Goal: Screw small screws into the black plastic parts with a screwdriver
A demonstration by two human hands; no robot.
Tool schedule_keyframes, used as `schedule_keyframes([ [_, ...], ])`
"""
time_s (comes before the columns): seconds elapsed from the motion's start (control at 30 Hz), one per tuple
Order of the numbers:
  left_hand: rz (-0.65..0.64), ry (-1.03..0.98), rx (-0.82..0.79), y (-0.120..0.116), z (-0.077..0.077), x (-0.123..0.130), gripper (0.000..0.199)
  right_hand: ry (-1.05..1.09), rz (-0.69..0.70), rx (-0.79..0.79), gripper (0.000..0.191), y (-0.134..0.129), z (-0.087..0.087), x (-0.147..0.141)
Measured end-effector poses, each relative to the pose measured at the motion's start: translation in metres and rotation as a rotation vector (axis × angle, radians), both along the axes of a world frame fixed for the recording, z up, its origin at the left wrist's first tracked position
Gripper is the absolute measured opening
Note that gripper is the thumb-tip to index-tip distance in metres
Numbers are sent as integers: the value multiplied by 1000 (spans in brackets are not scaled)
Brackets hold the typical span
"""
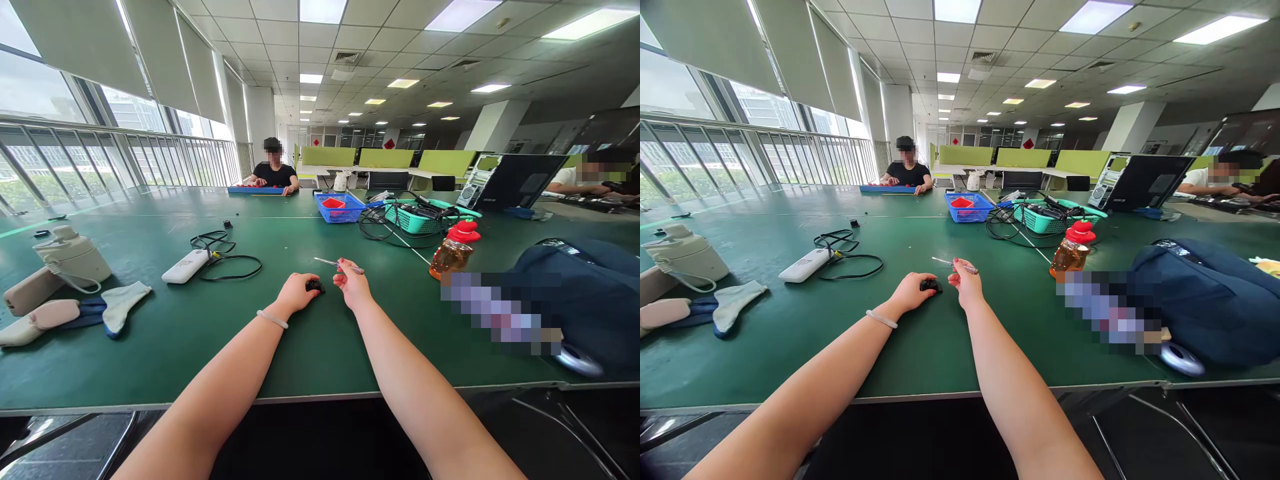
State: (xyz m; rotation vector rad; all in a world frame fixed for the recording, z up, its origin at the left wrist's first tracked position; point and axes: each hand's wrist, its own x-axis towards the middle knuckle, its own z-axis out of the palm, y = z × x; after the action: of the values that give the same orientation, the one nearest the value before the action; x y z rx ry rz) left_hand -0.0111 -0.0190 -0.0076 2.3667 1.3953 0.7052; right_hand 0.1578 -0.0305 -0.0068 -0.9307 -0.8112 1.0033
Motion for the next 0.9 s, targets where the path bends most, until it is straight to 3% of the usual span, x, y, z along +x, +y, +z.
schedule_keyframes([
  [0.13, 34, 0, -23, 1, -1, -1, 53, -156, -58, 63, 40, 0, 1, -4],
  [0.4, -2, 2, -49, 2, 1, -3, 37, -536, -195, 177, 53, -16, 9, -9],
  [0.9, 24, -41, -84, 5, -4, -3, 49, -948, -233, 325, 53, -27, 14, -15],
])
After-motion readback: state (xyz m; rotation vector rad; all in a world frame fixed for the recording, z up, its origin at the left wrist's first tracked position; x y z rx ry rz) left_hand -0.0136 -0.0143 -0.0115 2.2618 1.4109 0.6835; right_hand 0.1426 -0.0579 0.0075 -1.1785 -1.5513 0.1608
